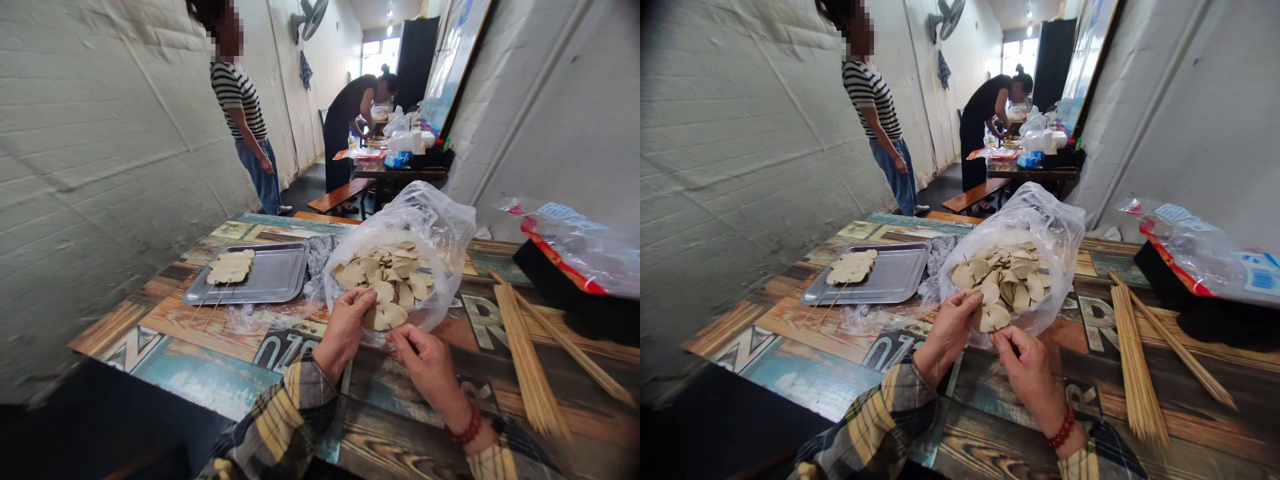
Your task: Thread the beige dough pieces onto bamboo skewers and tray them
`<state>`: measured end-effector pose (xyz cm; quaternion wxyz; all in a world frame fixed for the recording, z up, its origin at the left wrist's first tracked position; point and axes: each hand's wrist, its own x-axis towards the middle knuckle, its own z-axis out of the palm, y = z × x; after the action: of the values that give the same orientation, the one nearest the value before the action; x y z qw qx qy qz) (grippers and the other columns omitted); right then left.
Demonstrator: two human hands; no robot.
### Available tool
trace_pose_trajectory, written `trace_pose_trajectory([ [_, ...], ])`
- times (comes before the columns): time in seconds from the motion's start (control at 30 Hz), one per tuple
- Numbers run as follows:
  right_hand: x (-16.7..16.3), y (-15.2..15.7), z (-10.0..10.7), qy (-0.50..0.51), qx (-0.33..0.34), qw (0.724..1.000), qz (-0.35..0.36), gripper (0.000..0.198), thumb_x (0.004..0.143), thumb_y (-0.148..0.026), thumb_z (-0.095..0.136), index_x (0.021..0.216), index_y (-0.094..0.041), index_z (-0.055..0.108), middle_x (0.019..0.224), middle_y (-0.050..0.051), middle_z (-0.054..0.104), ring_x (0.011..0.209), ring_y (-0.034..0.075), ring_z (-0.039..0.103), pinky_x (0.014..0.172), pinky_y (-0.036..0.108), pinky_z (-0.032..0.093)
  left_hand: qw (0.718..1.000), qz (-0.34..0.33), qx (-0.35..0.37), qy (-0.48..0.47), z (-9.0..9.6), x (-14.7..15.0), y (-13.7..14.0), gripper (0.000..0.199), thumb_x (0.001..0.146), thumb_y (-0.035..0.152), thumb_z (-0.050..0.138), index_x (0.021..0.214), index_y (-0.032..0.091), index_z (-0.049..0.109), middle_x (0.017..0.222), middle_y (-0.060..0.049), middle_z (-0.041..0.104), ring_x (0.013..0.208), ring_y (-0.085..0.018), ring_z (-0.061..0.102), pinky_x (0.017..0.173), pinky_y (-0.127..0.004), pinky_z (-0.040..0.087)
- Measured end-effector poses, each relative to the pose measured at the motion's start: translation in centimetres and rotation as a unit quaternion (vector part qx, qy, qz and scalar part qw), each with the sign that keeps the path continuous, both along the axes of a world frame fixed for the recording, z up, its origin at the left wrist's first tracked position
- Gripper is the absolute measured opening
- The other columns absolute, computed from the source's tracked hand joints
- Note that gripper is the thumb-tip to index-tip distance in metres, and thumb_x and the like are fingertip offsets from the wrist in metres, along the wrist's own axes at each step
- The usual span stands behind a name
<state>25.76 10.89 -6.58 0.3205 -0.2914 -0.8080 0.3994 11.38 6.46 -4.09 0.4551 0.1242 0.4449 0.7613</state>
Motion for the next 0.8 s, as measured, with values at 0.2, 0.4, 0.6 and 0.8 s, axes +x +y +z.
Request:
trace_pose_trajectory([
  [0.2,0.0,0.1,-0.2,0.01,-0.037,0.999,0.007,0.034,0.09,-0.043,0.047,0.072,-0.02,0.065,0.053,-0.003,0.058,0.051,0.013,0.054,0.053,0.023,0.042,1.0,-0.01,-0.005,-0.001,0.2,0.0,-0.1,0.036,0.049,0.035,0.088,0.069,0.014,0.067,0.062,0.002,0.061,0.057,-0.008,0.052,0.057,-0.02,0.041],
  [0.4,0.1,0.1,-0.2,0.017,-0.044,0.999,0.007,0.035,0.089,-0.043,0.048,0.073,-0.019,0.066,0.05,-0.003,0.055,0.049,0.012,0.052,0.05,0.022,0.039,0.999,0.006,0.033,-0.012,0.3,-1.6,0.0,0.038,0.059,0.041,0.083,0.082,0.015,0.068,0.078,-0.002,0.067,0.067,-0.011,0.059,0.062,-0.021,0.046],
  [0.6,0.1,-0.4,0.5,0.004,-0.027,0.999,0.022,0.034,0.089,-0.041,0.048,0.068,-0.019,0.064,0.05,-0.004,0.055,0.048,0.012,0.052,0.049,0.021,0.039,0.996,0.051,0.073,-0.008,0.8,-3.5,-0.3,0.036,0.061,0.035,0.083,0.088,0.017,0.067,0.087,-0.001,0.068,0.07,-0.01,0.059,0.065,-0.022,0.047],
  [0.8,0.0,-0.5,0.2,0.008,0.003,0.999,0.046,0.033,0.089,-0.038,0.047,0.065,-0.019,0.06,0.051,-0.003,0.056,0.049,0.012,0.052,0.051,0.021,0.039,0.995,0.081,0.045,0.033,0.6,-4.5,-0.7,0.03,0.06,0.033,0.083,0.081,0.017,0.069,0.083,0.0,0.066,0.073,-0.011,0.059,0.059,-0.022,0.047],
])
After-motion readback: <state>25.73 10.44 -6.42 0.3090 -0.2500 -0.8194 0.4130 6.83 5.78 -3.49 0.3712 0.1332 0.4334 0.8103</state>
